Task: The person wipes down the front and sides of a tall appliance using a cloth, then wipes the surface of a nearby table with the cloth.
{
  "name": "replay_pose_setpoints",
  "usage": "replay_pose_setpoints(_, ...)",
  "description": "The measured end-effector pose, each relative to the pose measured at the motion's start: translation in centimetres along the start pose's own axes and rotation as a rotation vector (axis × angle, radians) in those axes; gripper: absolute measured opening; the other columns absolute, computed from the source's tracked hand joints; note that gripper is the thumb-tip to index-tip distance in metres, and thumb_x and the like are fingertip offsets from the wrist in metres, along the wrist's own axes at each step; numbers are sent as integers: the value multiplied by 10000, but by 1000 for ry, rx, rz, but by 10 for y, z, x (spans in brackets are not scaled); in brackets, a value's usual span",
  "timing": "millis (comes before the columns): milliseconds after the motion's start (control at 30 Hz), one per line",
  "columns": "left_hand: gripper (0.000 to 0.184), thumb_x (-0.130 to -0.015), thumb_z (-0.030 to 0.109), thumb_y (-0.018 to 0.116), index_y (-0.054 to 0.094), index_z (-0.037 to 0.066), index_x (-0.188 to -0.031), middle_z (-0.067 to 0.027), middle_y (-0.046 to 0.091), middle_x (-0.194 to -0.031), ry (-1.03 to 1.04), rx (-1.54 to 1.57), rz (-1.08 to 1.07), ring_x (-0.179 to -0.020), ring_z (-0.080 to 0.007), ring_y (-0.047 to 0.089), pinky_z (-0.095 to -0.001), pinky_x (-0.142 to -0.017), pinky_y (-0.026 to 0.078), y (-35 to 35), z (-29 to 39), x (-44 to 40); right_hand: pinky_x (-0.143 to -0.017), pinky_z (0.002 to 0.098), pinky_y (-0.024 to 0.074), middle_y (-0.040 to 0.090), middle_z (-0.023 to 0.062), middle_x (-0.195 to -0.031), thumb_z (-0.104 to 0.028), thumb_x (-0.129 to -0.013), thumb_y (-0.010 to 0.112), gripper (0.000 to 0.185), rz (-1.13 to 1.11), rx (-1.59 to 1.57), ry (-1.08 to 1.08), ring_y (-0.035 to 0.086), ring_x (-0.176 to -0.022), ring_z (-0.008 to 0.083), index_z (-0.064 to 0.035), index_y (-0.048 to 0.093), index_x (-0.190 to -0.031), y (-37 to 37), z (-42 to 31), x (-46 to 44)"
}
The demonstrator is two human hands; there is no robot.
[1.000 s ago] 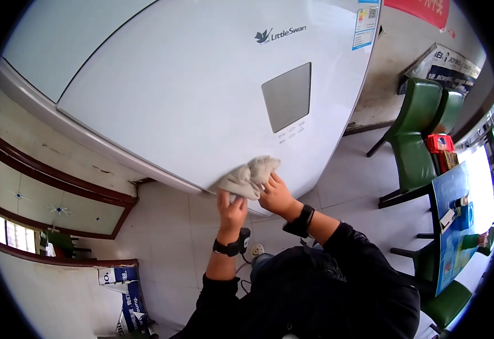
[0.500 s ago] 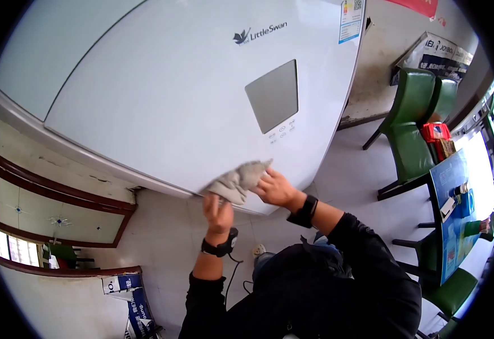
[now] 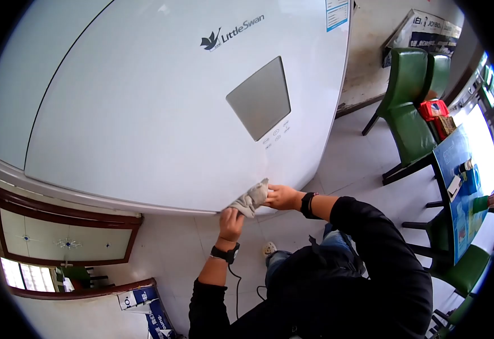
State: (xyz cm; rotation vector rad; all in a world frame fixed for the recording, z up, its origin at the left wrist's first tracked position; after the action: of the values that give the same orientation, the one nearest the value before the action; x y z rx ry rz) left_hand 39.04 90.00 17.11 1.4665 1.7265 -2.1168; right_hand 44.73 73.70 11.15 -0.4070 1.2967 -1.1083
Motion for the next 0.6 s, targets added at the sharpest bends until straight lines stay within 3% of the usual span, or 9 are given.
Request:
replay_pose_setpoints(33, 28, -607, 1, 545, 518, 7, -608, -107, 503, -717, -9, 49, -139, -676, -249, 488, -344, -628, 425, 11, -1, 13, -988, 329, 278, 442, -27, -1106, -145, -712, 469, 349, -184, -53, -14, 376, -1092, 146, -128, 533, -1055, 24, -11, 17)
replay_pose_setpoints(200, 42, -580, 21, 531, 521, 5, -618, -110, 515, -741, 57, 30, -243, -698, -243, 493, -332, -653, 431, 57, 6, 53, -1027, 321, 209, 418, -5, -1160, -150, -721, 469, 457, -349, -114, 11, 344, -1149, 161, -109, 436, -1175, 48, -36, 40)
replay_pose_setpoints(367, 44, -565, 31, 525, 526, 9, -603, -102, 520, -738, 77, 35, -291, -716, -224, 498, -319, -662, 441, 86, 7, 73, -1039, 317, 193, 384, -5, -1195, -151, -768, 447, 417, -416, -126, -14, 341, -1153, 170, -95, 411, -1180, 83, -60, 51)
replay_pose_setpoints(433, 57, -532, 10, 531, 491, 15, -572, -95, 486, -674, 30, 104, -380, -703, -226, 495, -315, -670, 439, 86, 9, 69, -1035, 306, 202, 391, -6, -1211, -152, -770, 451, 445, -606, -184, 98, 318, -1179, 154, -76, 381, -1203, 80, -67, 48)
replay_pose_setpoints(600, 72, -529, 12, 527, 514, 3, -599, -99, 489, -683, 71, 60, -369, -711, -231, 497, -304, -662, 445, 82, 10, 61, -1038, 315, 197, 457, -5, -1084, -147, -775, 452, 318, -514, -172, 234, 389, -1103, 160, -66, 455, -1083, 72, -74, 46)
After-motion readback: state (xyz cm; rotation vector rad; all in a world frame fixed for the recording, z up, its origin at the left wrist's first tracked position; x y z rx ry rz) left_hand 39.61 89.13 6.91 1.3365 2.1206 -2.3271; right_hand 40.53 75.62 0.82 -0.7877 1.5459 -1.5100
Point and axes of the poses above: each hand's wrist, its own x-axis away from the middle knuckle, its own y-axis out of the palm, z = x × y, the point moved 3 cm from there along -x, towards the middle knuckle
